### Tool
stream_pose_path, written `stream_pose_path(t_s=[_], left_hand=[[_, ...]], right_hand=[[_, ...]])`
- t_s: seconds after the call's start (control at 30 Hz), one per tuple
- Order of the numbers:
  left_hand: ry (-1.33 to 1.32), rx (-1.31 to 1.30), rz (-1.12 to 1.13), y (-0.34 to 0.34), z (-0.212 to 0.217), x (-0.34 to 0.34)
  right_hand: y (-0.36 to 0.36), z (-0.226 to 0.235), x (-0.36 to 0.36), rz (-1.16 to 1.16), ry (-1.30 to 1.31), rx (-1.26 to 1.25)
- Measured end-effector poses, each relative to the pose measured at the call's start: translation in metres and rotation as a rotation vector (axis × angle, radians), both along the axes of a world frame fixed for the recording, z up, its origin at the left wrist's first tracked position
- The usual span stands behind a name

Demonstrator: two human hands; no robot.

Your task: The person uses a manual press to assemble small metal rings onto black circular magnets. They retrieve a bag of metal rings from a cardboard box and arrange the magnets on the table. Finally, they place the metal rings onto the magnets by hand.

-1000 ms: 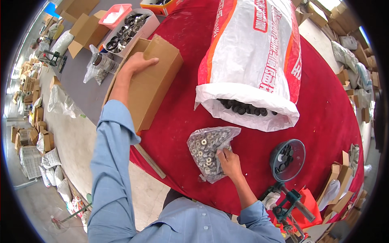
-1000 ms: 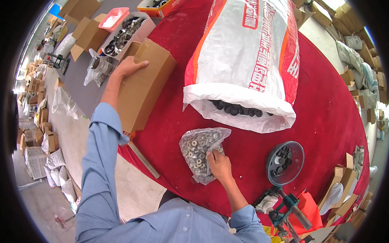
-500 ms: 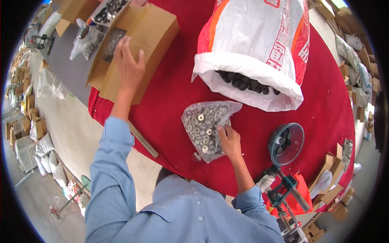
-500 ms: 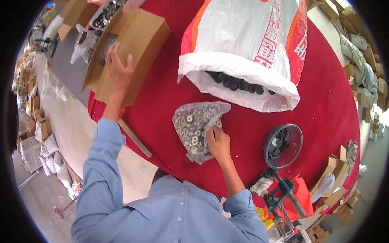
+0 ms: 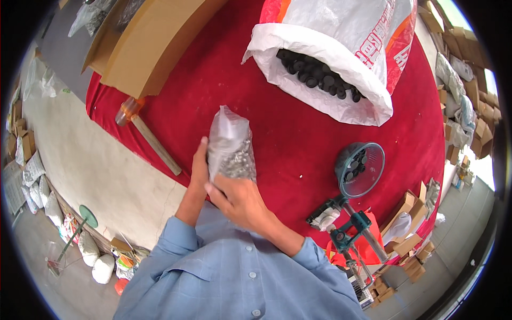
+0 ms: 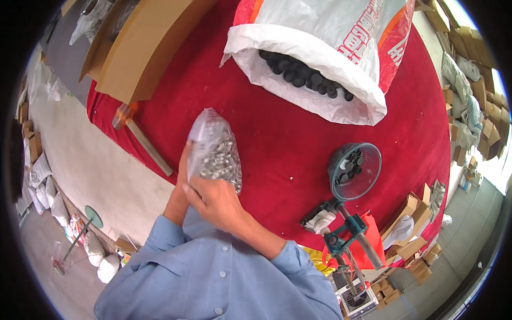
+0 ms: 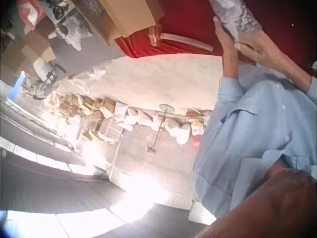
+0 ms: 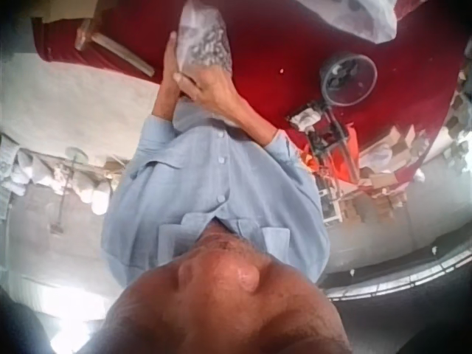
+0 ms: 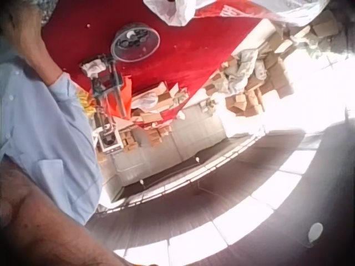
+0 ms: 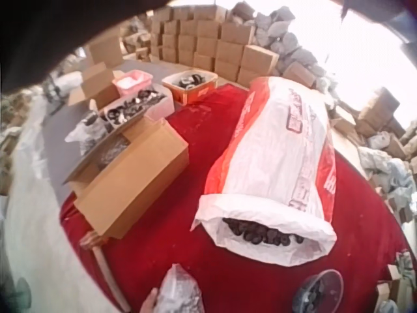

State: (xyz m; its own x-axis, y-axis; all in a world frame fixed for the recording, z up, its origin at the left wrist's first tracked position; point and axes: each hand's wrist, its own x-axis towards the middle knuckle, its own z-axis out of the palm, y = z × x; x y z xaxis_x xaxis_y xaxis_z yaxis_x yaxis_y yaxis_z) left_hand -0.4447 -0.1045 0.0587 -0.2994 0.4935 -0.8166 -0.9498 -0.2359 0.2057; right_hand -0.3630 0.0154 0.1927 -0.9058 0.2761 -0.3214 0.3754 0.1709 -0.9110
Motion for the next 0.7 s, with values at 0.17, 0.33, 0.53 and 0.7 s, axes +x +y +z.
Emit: stream_pose_path(t_s=[0.17, 0.33, 0.53, 0.7], left_hand=[[0.102, -0.134, 0.074, -0.005, -0.005, -0.008], [0.175, -0.216, -0.019, -0.005, -0.012, -0.004], [0.253, -0.256, -0.105, -0.003, -0.012, -0.006], [0.326, -0.295, -0.148, 0.006, -0.008, -0.006]], right_hand=[[0.007, -0.019, -0.001, -0.078, -0.050, -0.060], [0.014, -0.026, 0.038, -0.155, -0.115, -0.036], [0.040, -0.030, 0.051, -0.447, -0.120, 0.046], [0.096, 0.008, -0.015, 0.038, -0.166, 0.454]])
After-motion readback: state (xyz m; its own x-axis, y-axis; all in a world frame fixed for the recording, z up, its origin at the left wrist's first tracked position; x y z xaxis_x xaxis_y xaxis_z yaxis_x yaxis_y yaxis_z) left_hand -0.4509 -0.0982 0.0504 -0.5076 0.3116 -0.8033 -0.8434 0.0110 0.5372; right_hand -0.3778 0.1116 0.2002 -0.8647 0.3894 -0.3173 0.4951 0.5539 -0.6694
